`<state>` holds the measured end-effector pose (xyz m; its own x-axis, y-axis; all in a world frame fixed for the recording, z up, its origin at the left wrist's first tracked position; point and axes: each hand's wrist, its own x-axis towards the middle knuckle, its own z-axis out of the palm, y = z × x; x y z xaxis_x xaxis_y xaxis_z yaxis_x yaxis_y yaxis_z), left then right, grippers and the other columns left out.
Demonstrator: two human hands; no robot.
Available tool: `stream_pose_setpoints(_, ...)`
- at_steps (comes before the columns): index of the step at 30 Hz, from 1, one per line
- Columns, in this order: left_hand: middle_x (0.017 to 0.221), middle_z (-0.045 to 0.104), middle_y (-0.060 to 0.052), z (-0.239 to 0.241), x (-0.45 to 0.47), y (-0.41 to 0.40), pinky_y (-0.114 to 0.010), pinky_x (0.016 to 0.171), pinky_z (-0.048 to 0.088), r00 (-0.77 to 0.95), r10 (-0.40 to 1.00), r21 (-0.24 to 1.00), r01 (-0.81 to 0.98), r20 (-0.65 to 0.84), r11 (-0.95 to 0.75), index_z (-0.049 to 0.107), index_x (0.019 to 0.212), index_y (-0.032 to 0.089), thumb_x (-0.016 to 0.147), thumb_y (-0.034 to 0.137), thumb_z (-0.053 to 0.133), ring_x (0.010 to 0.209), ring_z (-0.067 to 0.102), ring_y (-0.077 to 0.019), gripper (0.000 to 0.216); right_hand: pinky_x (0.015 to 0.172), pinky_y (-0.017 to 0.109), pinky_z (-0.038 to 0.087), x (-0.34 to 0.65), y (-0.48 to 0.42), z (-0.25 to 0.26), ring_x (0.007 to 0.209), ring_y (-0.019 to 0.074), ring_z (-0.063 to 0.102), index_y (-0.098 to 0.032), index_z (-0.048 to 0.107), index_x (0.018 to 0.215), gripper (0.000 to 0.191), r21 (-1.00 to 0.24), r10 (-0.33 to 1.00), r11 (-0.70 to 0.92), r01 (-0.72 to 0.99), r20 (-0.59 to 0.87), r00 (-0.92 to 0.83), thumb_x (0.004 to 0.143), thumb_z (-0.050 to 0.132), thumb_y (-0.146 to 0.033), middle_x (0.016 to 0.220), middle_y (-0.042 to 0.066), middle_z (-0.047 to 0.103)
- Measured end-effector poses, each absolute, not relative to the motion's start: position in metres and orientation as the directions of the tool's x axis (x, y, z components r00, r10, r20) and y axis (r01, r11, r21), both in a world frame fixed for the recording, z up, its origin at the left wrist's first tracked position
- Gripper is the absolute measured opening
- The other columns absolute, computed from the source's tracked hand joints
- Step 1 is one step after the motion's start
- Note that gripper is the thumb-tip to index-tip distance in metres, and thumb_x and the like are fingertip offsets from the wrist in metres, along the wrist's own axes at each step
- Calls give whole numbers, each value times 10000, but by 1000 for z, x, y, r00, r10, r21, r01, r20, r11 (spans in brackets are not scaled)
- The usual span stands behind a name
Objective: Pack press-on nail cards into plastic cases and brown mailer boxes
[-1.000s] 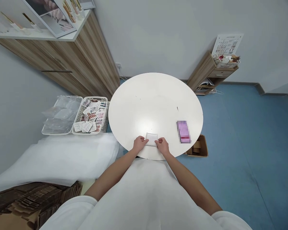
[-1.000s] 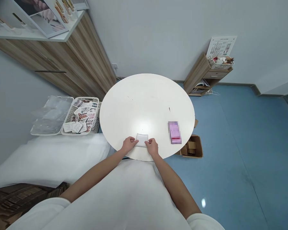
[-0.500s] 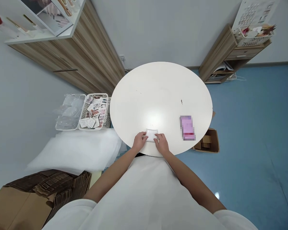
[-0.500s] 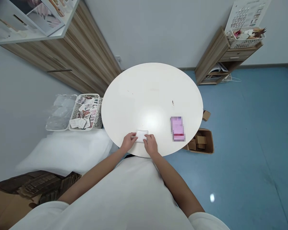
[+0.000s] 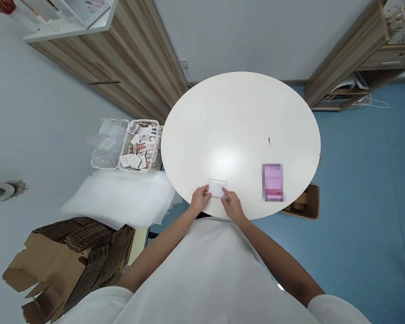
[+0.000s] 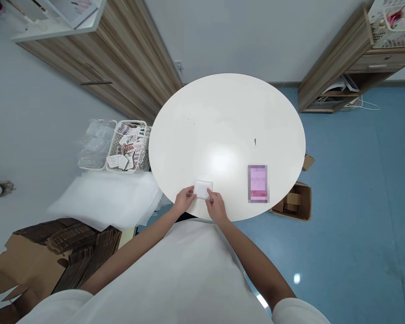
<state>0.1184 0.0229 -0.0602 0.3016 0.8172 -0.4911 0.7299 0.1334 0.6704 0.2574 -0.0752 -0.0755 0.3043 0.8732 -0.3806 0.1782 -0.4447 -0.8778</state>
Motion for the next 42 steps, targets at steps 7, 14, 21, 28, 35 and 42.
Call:
stream_pose_setpoints(7,928,609,-53,-59,117,27,-256,656,489,236,768,691,638,-595,340,534,1054,181,717,249,600,688,589,-110,351,718,351,497,258,-69,-74,750,153,532,-260,475,1205,429,-864,876,-433,256,-338,343,790,410,-172,966,54,526)
stream_pose_setpoints(14,1001,575,-52,-56,100,47,-270,653,493,316,809,767,596,-495,237,488,1025,203,755,286,548,687,592,-111,288,699,342,489,237,-43,-68,759,156,530,-251,483,1194,401,-850,866,-437,294,-309,392,808,397,-187,964,58,541)
stream_pose_setpoints(21,982,599,-58,-59,57,115,-303,776,484,297,888,792,599,-352,114,542,977,184,797,279,493,828,584,-156,210,720,332,487,198,41,-64,796,152,539,-237,529,1127,330,-843,893,-405,354,-281,353,820,410,-234,997,60,545)
stream_pose_setpoints(28,1047,498,-88,-68,23,200,-292,772,491,272,954,802,593,-125,-64,528,1045,170,798,231,476,872,551,-154,260,749,330,490,164,142,-74,855,162,548,-207,551,1053,268,-862,927,-306,404,-172,334,817,430,-245,1014,68,558)
stream_pose_setpoints(35,1114,447,-107,-70,20,250,-359,856,438,303,952,696,691,-34,-195,449,1164,163,785,198,452,1038,473,-218,380,765,341,479,150,208,-82,868,161,539,-204,536,1056,265,-858,928,-262,442,-98,360,831,400,-244,1032,68,549)
stream_pose_setpoints(42,1254,334,-142,-76,20,254,-433,975,309,381,924,670,689,-13,-275,347,1257,142,775,171,411,1201,313,-267,487,790,361,466,148,228,-82,894,167,529,-212,522,1069,278,-850,930,-248,465,-76,358,850,354,-248,1048,69,527)
